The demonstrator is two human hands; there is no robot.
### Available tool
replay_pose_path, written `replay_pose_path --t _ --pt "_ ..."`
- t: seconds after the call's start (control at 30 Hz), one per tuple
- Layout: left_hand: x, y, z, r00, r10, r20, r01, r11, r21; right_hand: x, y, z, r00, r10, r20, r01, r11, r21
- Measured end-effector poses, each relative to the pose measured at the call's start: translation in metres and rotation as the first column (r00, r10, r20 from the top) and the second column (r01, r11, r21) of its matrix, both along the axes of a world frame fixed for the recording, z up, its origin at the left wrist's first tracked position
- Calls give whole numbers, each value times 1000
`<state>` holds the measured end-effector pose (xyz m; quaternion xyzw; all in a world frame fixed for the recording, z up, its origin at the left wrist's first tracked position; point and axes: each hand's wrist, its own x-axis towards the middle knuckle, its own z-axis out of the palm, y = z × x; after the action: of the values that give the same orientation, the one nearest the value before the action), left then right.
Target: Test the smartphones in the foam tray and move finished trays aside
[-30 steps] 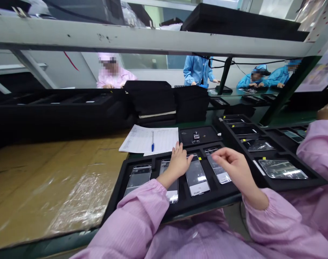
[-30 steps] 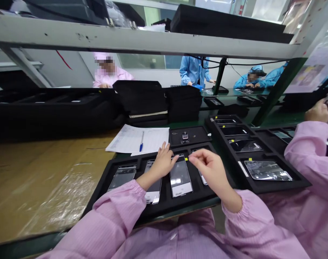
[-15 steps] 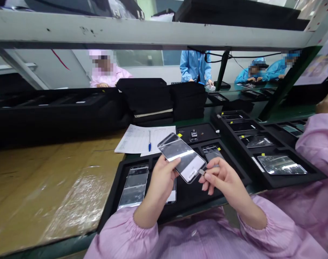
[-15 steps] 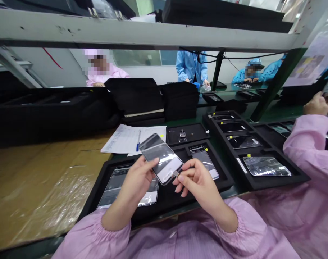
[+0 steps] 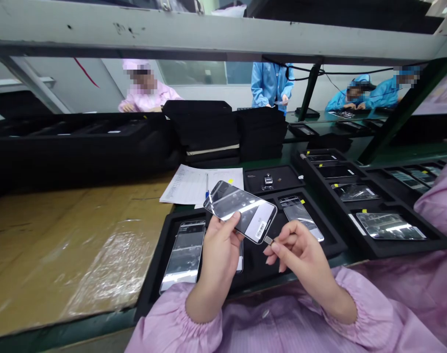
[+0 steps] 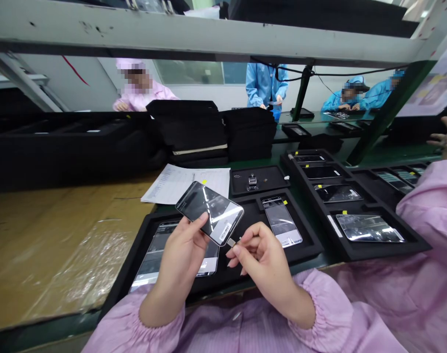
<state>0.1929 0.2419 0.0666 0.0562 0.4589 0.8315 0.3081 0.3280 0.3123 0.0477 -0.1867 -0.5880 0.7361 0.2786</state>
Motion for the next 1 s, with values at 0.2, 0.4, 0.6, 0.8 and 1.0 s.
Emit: replay_pose_path --t 0.2,0.4,0.6,0.8,1.0 --pt "2 -2 0 989 9 -148 -3 999 45 -1 3 -1 1000 10 26 -9 1000 -17" --pt "12 -2 -3 970 82 -228 -64 994 85 -6 5 -8 999 42 -9 -43 997 -59" --pt "12 -1 -11 977 3 -213 -1 1000 10 -11 19 -17 987 56 153 -70 993 90" --pt "-17 14 -28 937 -301 -175 228 911 -344 -50 144 11 772 -130 623 -260 828 496" --pt "-11 40 -63 834 -512 -206 314 746 -587 -120 233 -17 525 -516 677 -200 699 687"
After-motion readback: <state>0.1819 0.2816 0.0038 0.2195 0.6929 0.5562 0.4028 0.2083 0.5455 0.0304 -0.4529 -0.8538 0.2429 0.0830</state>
